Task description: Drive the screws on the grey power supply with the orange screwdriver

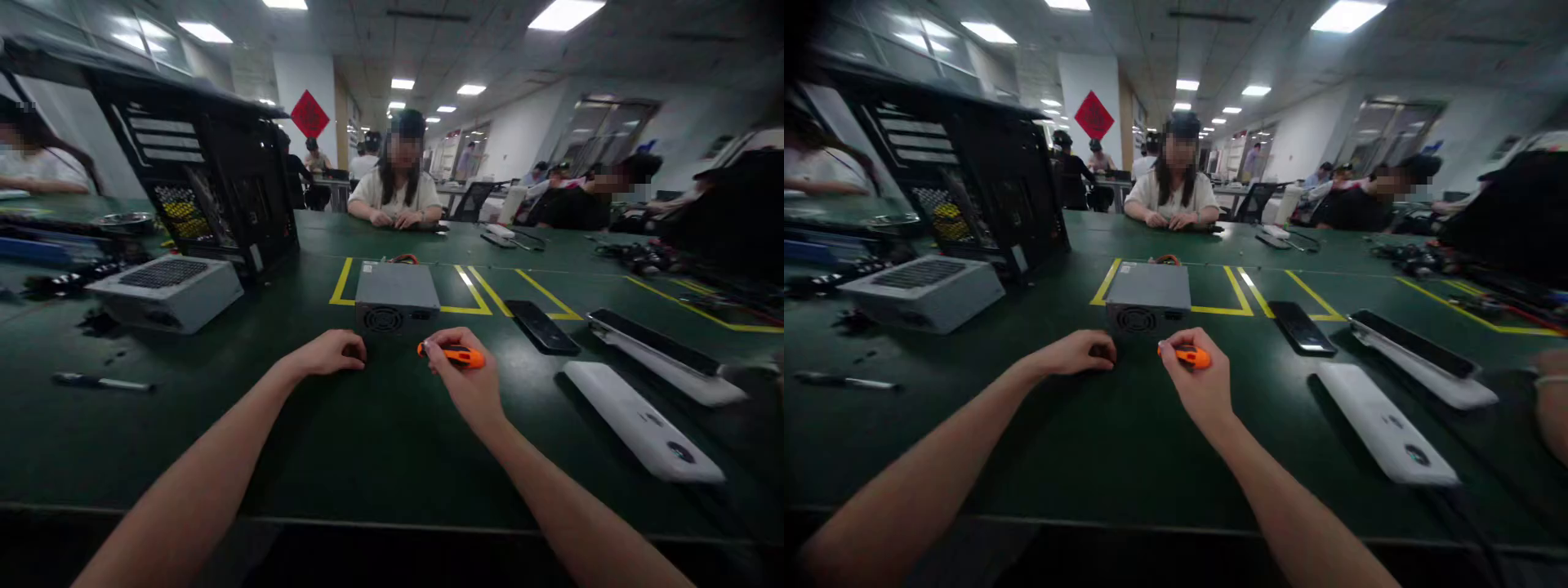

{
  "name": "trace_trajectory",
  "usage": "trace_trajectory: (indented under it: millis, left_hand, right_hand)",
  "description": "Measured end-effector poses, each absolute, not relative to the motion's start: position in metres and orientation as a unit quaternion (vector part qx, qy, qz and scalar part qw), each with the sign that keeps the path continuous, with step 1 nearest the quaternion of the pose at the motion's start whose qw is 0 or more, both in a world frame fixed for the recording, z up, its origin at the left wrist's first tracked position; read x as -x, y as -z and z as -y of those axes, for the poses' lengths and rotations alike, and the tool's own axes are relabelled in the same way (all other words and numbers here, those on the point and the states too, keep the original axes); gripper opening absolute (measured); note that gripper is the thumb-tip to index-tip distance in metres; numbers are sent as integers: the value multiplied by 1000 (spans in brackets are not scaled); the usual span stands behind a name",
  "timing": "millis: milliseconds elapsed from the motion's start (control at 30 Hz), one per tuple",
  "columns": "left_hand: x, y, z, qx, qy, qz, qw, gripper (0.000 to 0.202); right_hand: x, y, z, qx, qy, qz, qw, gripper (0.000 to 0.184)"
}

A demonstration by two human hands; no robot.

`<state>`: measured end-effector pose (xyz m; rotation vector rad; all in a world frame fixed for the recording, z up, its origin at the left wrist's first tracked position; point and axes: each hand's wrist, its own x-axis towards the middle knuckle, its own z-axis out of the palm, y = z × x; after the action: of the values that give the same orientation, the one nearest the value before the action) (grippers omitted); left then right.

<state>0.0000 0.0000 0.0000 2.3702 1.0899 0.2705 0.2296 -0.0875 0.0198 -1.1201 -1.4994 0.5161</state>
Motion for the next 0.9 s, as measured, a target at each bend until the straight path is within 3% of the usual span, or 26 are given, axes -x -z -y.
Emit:
trace_trajectory:
  millis: [767,900]
  left_hand:
    - [-10,1,9,-882,-118,-381,252,15]
    - [-15,1,10,-852,-162,-402,295,14]
  right_hand:
    - [-228,-23,91,457,-218,663,551,11]
    - [-228,-23,92,453,-213,663,556,11]
